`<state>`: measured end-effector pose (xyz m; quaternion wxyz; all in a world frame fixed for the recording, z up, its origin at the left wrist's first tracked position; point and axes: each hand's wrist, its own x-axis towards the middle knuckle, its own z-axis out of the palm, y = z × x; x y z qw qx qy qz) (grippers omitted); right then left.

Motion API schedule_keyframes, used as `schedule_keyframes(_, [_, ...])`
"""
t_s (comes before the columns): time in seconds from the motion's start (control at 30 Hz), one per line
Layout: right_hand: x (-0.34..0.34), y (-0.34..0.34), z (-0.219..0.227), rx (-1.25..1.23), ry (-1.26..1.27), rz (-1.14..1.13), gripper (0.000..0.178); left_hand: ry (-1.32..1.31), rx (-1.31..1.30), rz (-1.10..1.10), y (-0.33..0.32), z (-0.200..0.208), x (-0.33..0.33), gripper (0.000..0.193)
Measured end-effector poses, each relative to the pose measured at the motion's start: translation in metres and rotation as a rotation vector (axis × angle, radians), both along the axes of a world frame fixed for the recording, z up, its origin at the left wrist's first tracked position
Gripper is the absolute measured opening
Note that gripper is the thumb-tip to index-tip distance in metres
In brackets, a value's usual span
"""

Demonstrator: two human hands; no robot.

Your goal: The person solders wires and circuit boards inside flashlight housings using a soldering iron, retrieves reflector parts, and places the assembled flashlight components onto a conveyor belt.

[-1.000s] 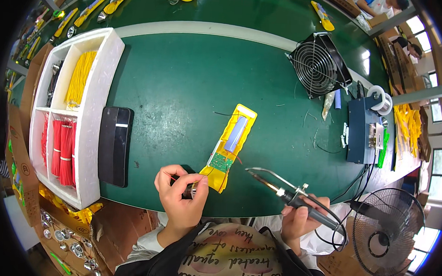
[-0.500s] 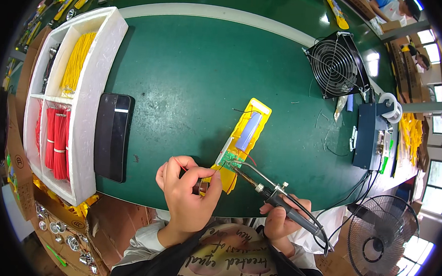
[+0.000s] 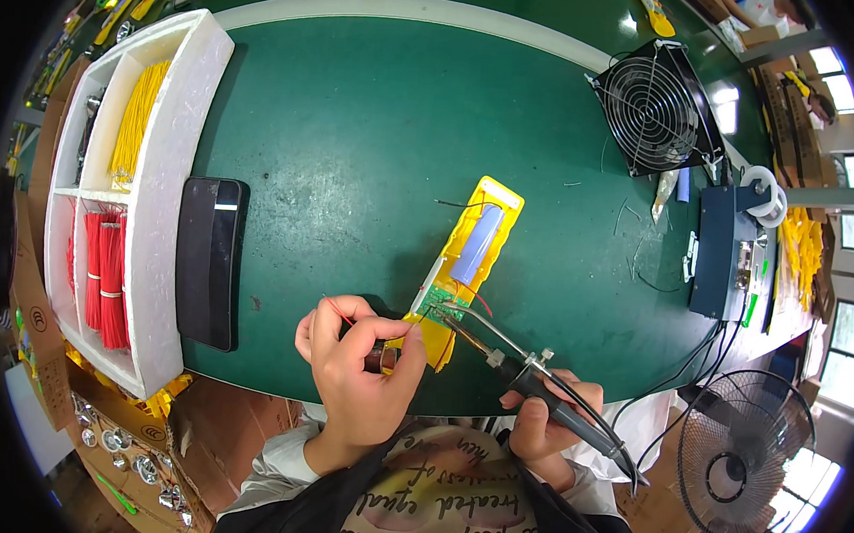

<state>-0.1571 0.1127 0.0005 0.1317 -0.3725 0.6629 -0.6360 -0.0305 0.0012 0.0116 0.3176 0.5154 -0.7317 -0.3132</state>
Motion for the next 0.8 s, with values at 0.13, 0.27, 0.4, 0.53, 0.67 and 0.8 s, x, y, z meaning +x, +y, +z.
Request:
schedule_keyframes(0.13, [-0.001, 0.0, 0.002, -0.016, 0.032, 0.028, 0.028, 0.001, 0.001, -0.004, -0.001, 0.001, 0.0, 0.01])
schedule_keyframes(0.27, [-0.004, 0.001, 0.005, -0.012, 0.12, 0.085, 0.027, 0.01, 0.009, -0.002, 0.0, 0.0, 0.0, 0.011])
schedule_keyframes(0.4, [-0.003, 0.001, 0.013, 0.012, 0.064, 0.078, 0.028, 0.009, -0.001, 0.005, 0.0, -0.004, 0.0, 0.011])
schedule_keyframes(0.53, [-0.004, 0.003, 0.017, 0.063, 0.055, 0.081, 0.029, 0.004, 0.021, 0.001, 0.001, -0.001, 0.0, 0.012])
schedule_keyframes(0.67, [-0.006, 0.003, 0.024, 0.117, 0.104, 0.096, 0.028, 0.005, 0.025, -0.001, 0.001, 0.0, 0.0, 0.012])
schedule_keyframes(0.8, [-0.01, 0.004, 0.028, 0.144, 0.136, 0.111, 0.028, 0.002, 0.02, 0.005, 0.0, 0.0, -0.001, 0.012])
